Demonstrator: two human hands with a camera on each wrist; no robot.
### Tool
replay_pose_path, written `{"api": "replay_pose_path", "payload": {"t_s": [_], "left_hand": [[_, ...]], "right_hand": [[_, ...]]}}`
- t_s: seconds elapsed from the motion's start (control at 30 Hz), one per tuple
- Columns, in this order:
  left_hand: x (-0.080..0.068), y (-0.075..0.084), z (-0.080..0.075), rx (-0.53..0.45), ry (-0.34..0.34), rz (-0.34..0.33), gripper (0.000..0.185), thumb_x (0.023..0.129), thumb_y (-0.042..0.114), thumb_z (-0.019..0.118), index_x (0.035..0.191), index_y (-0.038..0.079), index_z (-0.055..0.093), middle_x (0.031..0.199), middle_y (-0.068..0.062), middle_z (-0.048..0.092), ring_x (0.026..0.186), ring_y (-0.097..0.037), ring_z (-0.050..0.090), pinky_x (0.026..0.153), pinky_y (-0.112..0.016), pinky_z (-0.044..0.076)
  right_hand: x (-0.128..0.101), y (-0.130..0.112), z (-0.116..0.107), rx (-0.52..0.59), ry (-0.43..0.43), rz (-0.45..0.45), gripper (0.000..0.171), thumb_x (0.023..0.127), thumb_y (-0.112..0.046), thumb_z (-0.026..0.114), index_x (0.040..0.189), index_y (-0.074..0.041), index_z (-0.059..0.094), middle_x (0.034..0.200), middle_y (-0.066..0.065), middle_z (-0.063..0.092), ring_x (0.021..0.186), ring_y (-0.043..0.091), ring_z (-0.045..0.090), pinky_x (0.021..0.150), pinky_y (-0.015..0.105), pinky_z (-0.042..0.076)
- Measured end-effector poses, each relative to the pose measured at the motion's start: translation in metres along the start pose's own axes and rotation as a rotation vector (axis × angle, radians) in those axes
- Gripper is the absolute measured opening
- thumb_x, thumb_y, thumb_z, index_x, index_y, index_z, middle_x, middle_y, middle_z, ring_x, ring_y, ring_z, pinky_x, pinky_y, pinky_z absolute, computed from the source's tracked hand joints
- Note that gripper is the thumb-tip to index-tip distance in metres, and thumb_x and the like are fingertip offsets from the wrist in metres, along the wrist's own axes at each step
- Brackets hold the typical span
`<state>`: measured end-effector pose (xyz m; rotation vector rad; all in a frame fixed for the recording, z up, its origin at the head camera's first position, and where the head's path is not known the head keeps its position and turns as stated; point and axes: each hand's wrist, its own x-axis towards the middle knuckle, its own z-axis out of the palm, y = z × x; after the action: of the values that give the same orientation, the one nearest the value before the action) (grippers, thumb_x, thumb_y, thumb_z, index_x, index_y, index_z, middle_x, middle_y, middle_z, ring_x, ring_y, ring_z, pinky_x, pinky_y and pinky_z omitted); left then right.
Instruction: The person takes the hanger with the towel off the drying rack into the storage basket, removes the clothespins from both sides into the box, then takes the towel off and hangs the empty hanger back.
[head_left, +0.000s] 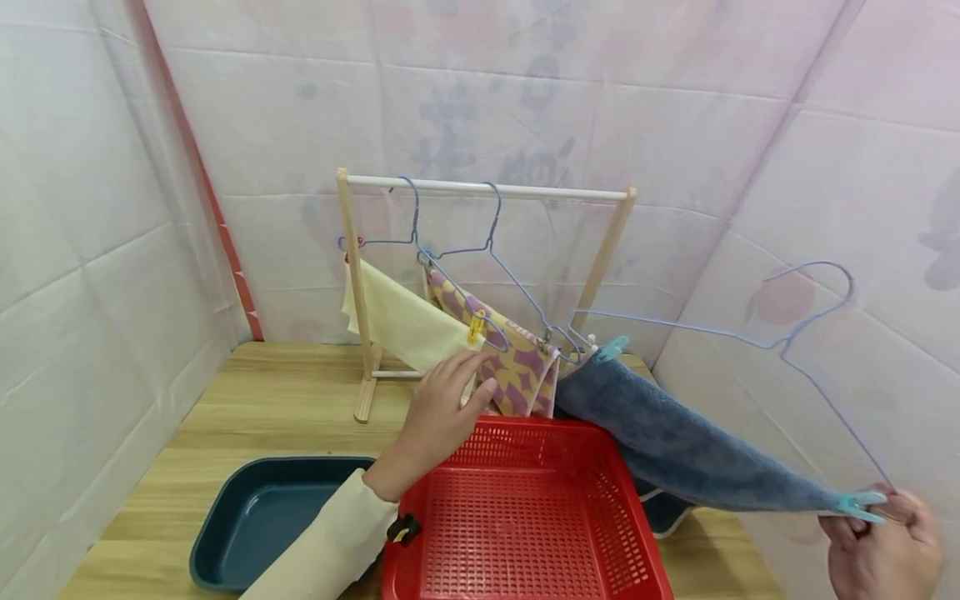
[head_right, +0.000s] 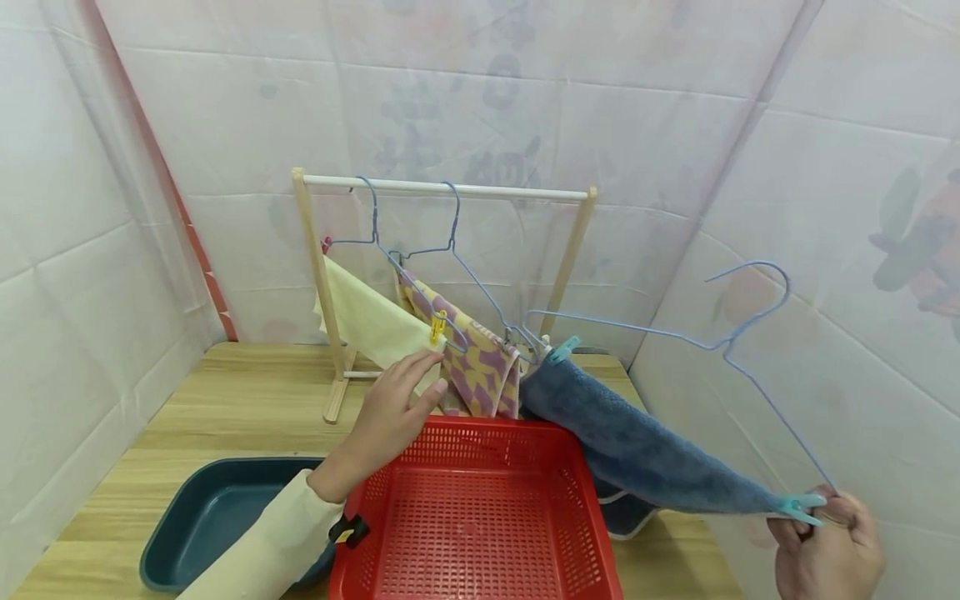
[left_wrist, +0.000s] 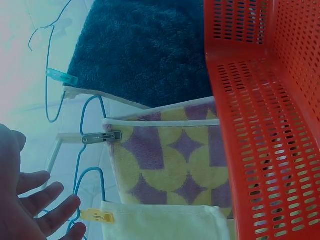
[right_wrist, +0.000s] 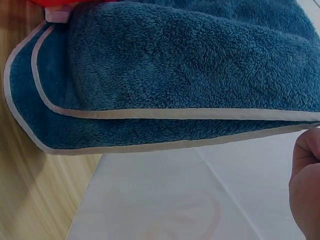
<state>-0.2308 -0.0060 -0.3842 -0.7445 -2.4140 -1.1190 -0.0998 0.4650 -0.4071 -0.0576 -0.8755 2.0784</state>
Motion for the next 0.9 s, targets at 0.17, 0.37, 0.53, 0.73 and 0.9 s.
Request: {"api": "replay_pose_path", "payload": {"t_s": [0.17, 0.37, 0.53, 0.73, 0.9], "left_hand": [[-0.002, -0.001, 0.0, -0.025, -0.004, -0.017, 0.051, 0.106, 0.049, 0.043, 0.146, 0.02, 0.053, 0.149, -0.004, 0.053, 0.139, -0.025, 0.047, 0.113, -0.058, 0.035], [-0.005, -0.004, 0.001, -0.041, -0.009, -0.043, 0.053, 0.106, 0.051, 0.042, 0.147, 0.019, 0.052, 0.15, -0.006, 0.052, 0.14, -0.025, 0.047, 0.111, -0.059, 0.037], [-0.008, -0.006, -0.001, -0.06, -0.014, -0.049, 0.055, 0.106, 0.052, 0.042, 0.148, 0.018, 0.051, 0.152, -0.007, 0.05, 0.139, -0.024, 0.048, 0.109, -0.06, 0.039], [-0.012, -0.006, -0.002, -0.075, -0.019, -0.044, 0.055, 0.106, 0.051, 0.043, 0.148, 0.017, 0.051, 0.15, -0.002, 0.051, 0.133, -0.022, 0.054, 0.104, -0.057, 0.045], [-0.017, -0.007, -0.003, -0.082, -0.019, -0.07, 0.055, 0.105, 0.052, 0.043, 0.149, 0.019, 0.049, 0.151, -0.001, 0.05, 0.127, -0.021, 0.057, 0.102, -0.057, 0.046]], "right_hand": [[-0.003, 0.001, -0.001, 0.107, -0.183, 0.052, 0.031, 0.104, 0.006, 0.038, 0.074, 0.003, 0.035, 0.058, 0.01, 0.04, 0.041, 0.017, 0.014, 0.046, 0.027, 0.006], [-0.006, 0.002, 0.001, 0.117, -0.269, 0.108, 0.03, 0.105, 0.002, 0.036, 0.075, 0.001, 0.037, 0.064, 0.01, 0.044, 0.045, 0.018, 0.015, 0.051, 0.028, 0.007], [-0.011, 0.01, 0.007, 0.24, -0.498, 0.128, 0.034, 0.106, 0.008, 0.018, 0.077, 0.005, 0.035, 0.069, 0.013, 0.046, 0.047, 0.019, 0.022, 0.052, 0.026, 0.009], [-0.017, 0.024, 0.019, 0.378, -0.606, 0.172, 0.032, 0.106, 0.004, 0.018, 0.084, 0.016, 0.039, 0.075, 0.024, 0.053, 0.053, 0.022, 0.027, 0.052, 0.028, 0.016], [-0.021, 0.035, 0.032, 0.297, -0.657, 0.144, 0.029, 0.104, -0.003, 0.027, 0.087, 0.018, 0.04, 0.079, 0.022, 0.055, 0.055, 0.022, 0.028, 0.053, 0.028, 0.017]]}}
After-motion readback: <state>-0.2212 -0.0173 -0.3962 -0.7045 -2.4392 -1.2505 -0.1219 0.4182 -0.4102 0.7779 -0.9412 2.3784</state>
